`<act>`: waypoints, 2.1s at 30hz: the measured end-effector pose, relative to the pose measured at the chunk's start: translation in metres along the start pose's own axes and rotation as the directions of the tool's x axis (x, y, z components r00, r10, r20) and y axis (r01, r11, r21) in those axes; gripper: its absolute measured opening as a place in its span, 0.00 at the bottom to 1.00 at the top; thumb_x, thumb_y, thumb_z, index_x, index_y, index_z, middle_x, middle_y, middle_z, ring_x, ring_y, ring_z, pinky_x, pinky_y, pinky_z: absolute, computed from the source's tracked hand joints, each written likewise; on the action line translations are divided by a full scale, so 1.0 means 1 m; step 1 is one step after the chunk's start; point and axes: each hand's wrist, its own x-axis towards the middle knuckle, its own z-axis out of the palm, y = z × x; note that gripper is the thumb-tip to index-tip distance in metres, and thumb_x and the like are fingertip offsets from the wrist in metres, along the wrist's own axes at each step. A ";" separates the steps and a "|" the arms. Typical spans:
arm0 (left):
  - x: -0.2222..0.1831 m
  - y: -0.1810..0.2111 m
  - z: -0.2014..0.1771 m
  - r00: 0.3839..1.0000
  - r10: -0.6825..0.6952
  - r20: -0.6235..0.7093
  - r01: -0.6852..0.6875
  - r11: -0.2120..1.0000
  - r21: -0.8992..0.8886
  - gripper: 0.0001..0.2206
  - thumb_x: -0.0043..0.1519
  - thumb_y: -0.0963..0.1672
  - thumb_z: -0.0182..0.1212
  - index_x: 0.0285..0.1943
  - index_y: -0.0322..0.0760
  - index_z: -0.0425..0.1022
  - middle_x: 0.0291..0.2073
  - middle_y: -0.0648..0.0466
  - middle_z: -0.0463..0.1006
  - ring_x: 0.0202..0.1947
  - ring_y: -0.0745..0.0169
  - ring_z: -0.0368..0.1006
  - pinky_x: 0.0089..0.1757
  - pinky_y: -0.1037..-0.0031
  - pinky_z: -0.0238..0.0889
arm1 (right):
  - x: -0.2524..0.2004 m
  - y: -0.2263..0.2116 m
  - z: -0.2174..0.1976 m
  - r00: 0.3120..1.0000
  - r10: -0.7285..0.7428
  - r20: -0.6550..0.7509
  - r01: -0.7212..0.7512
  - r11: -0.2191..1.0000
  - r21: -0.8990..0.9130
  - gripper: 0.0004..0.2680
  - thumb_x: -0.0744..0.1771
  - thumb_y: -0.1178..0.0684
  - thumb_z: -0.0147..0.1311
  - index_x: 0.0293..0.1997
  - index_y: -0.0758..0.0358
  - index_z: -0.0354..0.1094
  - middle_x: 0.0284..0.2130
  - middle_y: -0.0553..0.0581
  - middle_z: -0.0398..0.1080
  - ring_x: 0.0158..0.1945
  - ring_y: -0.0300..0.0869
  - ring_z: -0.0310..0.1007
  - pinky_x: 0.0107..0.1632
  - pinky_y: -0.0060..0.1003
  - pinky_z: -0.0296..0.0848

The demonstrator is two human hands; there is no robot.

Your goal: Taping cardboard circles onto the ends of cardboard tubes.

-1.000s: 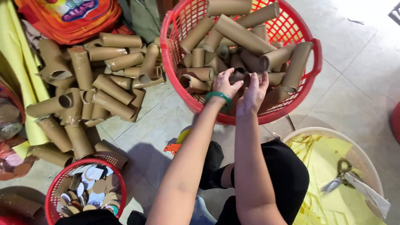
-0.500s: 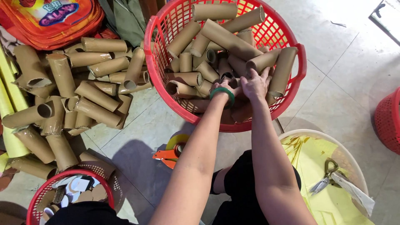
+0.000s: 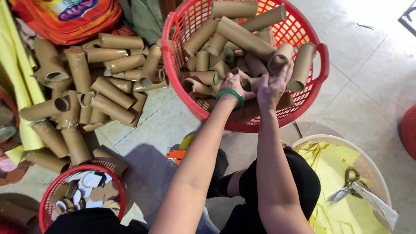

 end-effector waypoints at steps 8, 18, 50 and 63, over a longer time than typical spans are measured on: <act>-0.127 -0.018 -0.112 0.793 0.220 -0.568 -0.276 0.961 -0.014 0.35 0.42 0.51 0.82 0.57 0.37 0.70 0.62 0.42 0.67 0.59 0.39 0.69 0.53 0.56 0.68 | -0.036 -0.126 -0.002 0.998 -0.050 0.027 0.015 0.686 0.728 0.19 0.73 0.64 0.49 0.76 0.69 0.51 0.65 0.61 0.61 0.58 0.39 0.68 0.60 0.33 0.70; -0.267 -0.179 -0.164 0.582 0.074 -0.810 -0.152 0.988 -0.018 0.31 0.51 0.49 0.80 0.57 0.29 0.69 0.57 0.36 0.68 0.61 0.38 0.66 0.60 0.54 0.63 | -0.142 -0.252 0.037 0.918 -0.021 0.397 -0.347 0.443 0.827 0.19 0.70 0.65 0.53 0.72 0.69 0.59 0.53 0.59 0.70 0.48 0.36 0.69 0.50 0.29 0.68; 0.077 -0.014 0.072 0.958 0.210 -0.196 -0.226 0.972 -0.061 0.23 0.53 0.45 0.72 0.58 0.39 0.73 0.55 0.41 0.73 0.61 0.42 0.66 0.60 0.62 0.61 | 0.039 0.013 0.010 0.826 0.518 0.222 -0.362 0.789 -0.496 0.38 0.59 0.41 0.71 0.74 0.48 0.47 0.75 0.69 0.34 0.76 0.66 0.36 0.71 0.60 0.47; 0.124 -0.010 0.122 0.981 -0.190 0.051 0.194 0.976 -0.099 0.45 0.58 0.50 0.67 0.81 0.54 0.39 0.63 0.33 0.68 0.63 0.35 0.66 0.59 0.54 0.60 | 0.038 0.044 0.023 0.685 0.683 0.252 -0.547 0.711 -0.442 0.48 0.60 0.49 0.69 0.79 0.42 0.18 0.65 0.72 0.52 0.65 0.64 0.63 0.68 0.47 0.63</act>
